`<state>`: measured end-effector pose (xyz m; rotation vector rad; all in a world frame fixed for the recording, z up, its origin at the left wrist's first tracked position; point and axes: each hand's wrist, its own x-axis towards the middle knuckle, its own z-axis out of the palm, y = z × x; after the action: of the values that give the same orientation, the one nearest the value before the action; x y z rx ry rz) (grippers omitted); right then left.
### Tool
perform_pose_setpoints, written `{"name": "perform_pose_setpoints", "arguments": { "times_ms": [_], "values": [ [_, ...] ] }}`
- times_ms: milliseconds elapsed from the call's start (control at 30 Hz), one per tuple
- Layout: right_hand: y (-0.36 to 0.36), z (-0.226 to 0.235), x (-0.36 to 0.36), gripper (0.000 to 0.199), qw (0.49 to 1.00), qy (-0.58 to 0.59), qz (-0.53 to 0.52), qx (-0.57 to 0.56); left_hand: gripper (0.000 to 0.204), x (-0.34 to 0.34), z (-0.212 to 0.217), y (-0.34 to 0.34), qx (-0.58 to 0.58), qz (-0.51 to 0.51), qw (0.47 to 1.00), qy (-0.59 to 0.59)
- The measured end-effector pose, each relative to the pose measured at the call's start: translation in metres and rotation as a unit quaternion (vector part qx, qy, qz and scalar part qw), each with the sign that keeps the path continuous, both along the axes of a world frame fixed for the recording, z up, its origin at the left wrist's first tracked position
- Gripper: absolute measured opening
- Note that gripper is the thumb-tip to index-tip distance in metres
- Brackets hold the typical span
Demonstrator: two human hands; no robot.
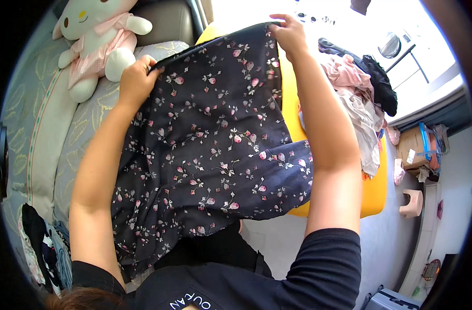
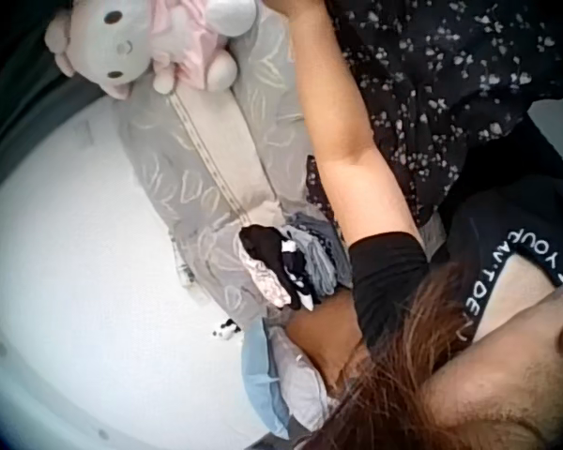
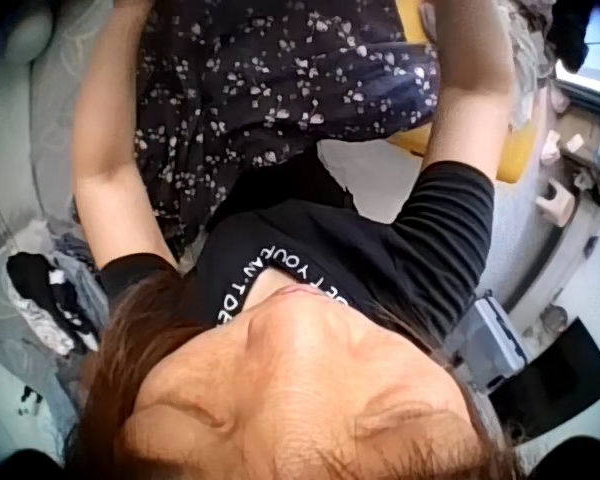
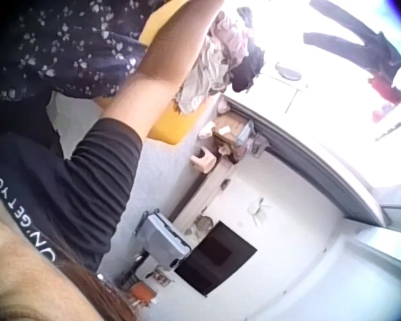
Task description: The person folds a floral dress, a black top, and black pants one at a time by hand and places them into a stack on a bed.
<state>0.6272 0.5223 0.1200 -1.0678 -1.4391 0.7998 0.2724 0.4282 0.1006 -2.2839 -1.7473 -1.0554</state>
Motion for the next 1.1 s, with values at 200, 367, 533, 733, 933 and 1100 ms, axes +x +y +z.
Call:
{"name": "perform_pose_setpoints", "arguments": {
  "times_ms": [200,367,533,733,933,1100],
  "values": [
    [-0.157,-0.01,0.041,0.033,0.977,0.208,0.049,-0.007,0.013,0.034,-0.001,-0.144,0.033,-0.208,0.977,-0.021],
    [-0.249,-0.115,0.12,0.034,0.98,-0.005,-0.06,-0.189,0.03,0.062,-0.054,-0.239,-0.163,-0.335,0.926,0.062],
    [-0.275,-0.131,0.102,0.024,0.957,-0.213,-0.143,-0.137,0.031,0.039,-0.066,-0.237,-0.122,-0.314,0.941,0.04],
    [-0.272,-0.083,0.022,0.037,0.918,-0.397,-0.002,0.011,0.055,-0.063,-0.034,-0.243,-0.161,-0.088,0.97,0.162],
    [-0.31,-0.095,-0.092,0.064,0.839,-0.464,0.222,0.177,0.071,-0.146,-0.061,-0.289,-0.181,0.132,0.954,0.199],
    [-0.301,-0.124,-0.132,0.023,0.806,-0.488,0.178,0.282,0.043,-0.168,-0.089,-0.278,-0.098,0.143,0.979,0.11]
  ]
}}
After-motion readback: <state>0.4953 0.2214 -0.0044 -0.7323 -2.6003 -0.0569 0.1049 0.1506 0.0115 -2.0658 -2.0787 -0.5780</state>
